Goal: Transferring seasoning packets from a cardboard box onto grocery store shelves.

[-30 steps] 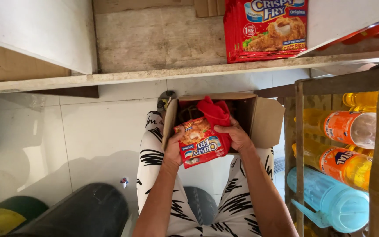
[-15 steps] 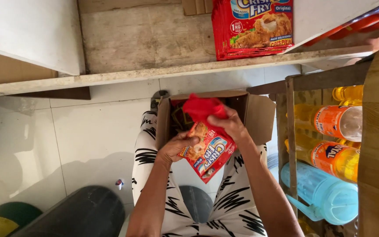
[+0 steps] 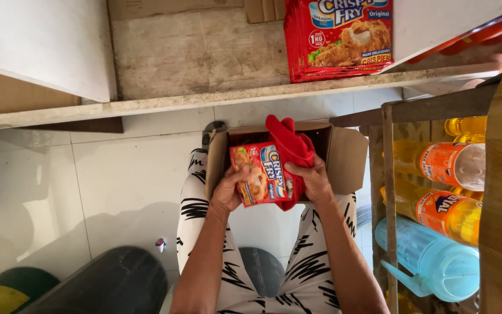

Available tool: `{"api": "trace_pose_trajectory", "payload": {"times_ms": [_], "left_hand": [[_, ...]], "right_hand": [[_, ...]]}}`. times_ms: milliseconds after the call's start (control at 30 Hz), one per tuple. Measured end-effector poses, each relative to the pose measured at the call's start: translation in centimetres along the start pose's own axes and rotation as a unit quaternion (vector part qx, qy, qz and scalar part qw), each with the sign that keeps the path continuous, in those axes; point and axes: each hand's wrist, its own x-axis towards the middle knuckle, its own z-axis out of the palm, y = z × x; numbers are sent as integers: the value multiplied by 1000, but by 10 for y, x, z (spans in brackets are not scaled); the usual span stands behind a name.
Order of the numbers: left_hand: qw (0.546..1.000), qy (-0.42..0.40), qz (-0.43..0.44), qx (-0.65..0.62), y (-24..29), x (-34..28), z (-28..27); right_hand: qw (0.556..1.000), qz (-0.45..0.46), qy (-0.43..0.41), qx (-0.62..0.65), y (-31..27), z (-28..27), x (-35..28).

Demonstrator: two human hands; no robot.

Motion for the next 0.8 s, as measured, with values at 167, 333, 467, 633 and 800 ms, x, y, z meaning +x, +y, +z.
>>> {"api": "trace_pose_trajectory", "payload": {"times_ms": [167,333,467,633,800], "left_hand": [[998,-31,-34,-38,-2,2,-1],[995,-49,18,-83,5,1,0],[992,-62,25,-107,8,-2,7],[993,-66,39,-87,4,0,-1],[995,-75,40,-61,-1,0,-16]], "right_hand": [[999,-26,21,-38,-6,-1,4],[961,-85,118,-234,33,-55,24],[869,-250,100,-415,24,-45,9],[995,17,60,-75,26,-29,3],[998,50,21,-44,45,-44,14]]}}
